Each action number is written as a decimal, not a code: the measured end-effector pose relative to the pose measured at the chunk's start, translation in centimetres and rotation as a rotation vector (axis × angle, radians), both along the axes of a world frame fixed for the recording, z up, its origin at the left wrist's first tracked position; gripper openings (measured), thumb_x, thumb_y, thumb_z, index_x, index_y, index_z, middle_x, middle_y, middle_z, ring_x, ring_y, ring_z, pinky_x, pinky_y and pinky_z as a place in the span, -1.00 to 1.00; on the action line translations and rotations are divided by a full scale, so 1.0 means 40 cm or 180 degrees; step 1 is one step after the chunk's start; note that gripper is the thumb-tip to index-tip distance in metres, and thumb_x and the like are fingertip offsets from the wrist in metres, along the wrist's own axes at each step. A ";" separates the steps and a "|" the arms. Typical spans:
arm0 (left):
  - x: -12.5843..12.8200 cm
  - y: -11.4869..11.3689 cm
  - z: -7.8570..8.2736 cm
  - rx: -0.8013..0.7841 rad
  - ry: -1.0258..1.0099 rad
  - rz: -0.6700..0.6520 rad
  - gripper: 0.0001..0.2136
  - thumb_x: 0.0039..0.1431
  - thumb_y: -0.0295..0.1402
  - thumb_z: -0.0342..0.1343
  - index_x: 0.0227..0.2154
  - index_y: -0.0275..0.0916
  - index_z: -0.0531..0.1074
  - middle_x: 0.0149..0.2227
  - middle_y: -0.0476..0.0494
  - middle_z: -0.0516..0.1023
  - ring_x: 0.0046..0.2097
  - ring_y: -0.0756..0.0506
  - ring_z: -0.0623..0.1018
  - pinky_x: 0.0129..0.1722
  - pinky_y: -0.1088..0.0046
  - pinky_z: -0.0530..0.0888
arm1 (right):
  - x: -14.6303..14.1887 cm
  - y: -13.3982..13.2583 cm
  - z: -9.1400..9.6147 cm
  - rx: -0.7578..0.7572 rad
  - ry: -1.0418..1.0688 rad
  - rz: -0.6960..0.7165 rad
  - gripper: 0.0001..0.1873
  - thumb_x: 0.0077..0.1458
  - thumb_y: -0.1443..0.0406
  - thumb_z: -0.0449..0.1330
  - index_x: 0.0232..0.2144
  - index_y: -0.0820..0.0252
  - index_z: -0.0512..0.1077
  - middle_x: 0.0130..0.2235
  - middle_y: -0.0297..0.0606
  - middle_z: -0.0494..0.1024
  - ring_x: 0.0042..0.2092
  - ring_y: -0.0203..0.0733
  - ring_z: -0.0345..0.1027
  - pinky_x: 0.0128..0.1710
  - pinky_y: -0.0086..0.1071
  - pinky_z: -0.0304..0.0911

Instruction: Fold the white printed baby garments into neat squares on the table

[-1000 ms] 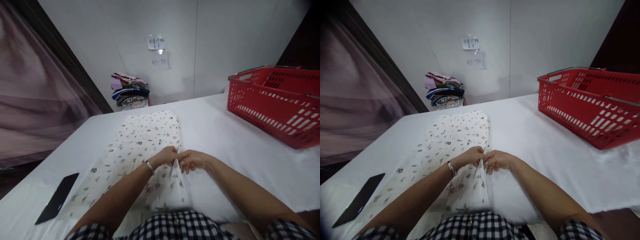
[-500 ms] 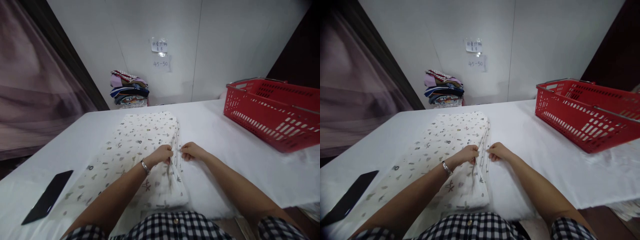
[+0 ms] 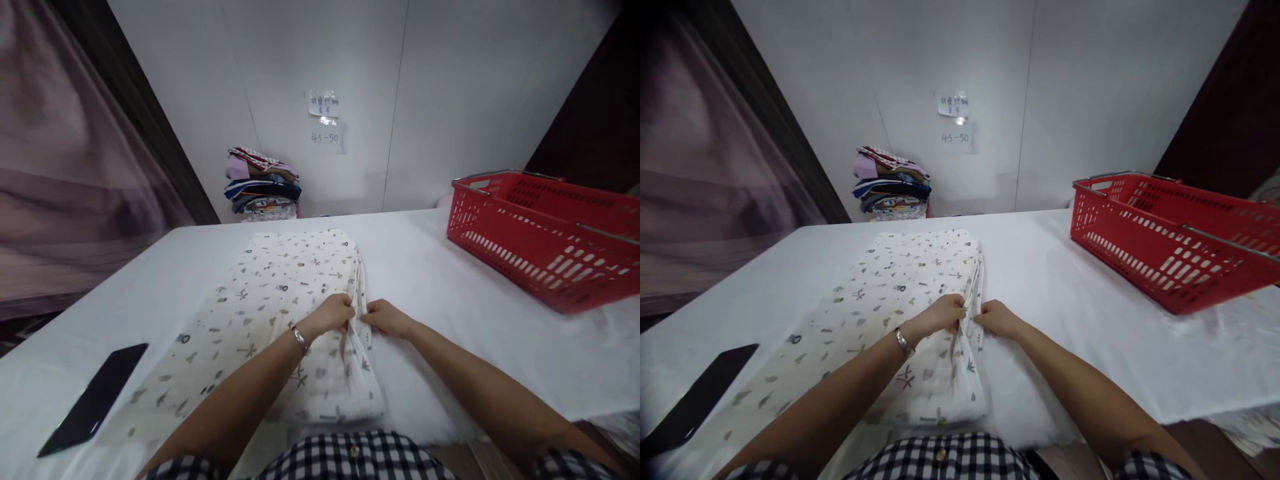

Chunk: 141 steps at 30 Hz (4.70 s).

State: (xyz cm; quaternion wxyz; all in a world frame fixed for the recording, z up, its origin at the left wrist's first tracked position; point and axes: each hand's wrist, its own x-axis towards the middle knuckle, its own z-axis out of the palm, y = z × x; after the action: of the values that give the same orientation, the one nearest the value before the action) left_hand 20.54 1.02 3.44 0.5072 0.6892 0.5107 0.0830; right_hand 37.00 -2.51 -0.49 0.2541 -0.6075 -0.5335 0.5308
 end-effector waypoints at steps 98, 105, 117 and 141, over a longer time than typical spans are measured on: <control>0.099 -0.314 0.135 0.2083 0.1462 -0.3811 -0.83 0.05 -0.46 0.02 -0.27 -0.32 0.39 -0.44 -0.18 0.53 -0.46 -0.12 0.50 -0.59 0.45 0.30 | -0.008 -0.046 -0.021 -0.0125 0.1122 -0.0715 -0.90 -0.11 0.34 0.15 -0.55 0.19 0.25 -0.68 -0.41 0.38 -0.64 -0.34 0.25 -0.72 -0.52 0.14; 0.100 -0.311 0.086 0.2154 0.1279 -0.3764 -0.91 0.04 -0.40 0.06 -0.43 -0.27 0.44 -0.45 -0.15 0.54 -0.41 -0.11 0.51 -0.54 0.44 0.34 | -0.014 -0.045 -0.032 -0.0014 0.1032 -0.0758 -0.90 -0.14 0.32 0.14 -0.56 0.19 0.25 -0.68 -0.44 0.35 -0.65 -0.37 0.21 -0.71 -0.54 0.08; 0.027 -0.176 0.091 0.0591 -0.0006 -0.2398 -0.76 0.17 -0.31 -0.10 -0.21 -0.22 0.43 -0.27 -0.03 0.54 -0.40 0.04 0.50 -0.34 0.52 0.43 | -0.016 -0.050 -0.036 0.0133 0.0900 -0.0616 -0.89 -0.22 0.33 0.14 -0.52 0.21 0.29 -0.67 -0.46 0.35 -0.65 -0.40 0.20 -0.70 -0.54 0.07; -0.059 -0.129 -0.143 0.2409 0.0488 -0.1714 -0.28 0.18 0.06 -0.27 0.25 -0.37 -0.09 0.30 -0.33 -0.16 0.30 -0.29 -0.19 0.24 -0.03 -0.13 | 0.018 0.405 -0.007 -0.0148 0.0833 -0.1199 -0.88 -0.16 0.35 0.25 -0.51 0.30 0.38 -0.57 -0.29 0.47 -0.51 -0.29 0.37 -0.52 -0.45 0.30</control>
State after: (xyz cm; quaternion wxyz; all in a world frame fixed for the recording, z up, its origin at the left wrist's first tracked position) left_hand 18.16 -4.14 -2.27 0.1846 0.9378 0.2836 0.0777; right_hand 37.72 13.71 -0.79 0.4017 -0.6280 -0.3608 0.5604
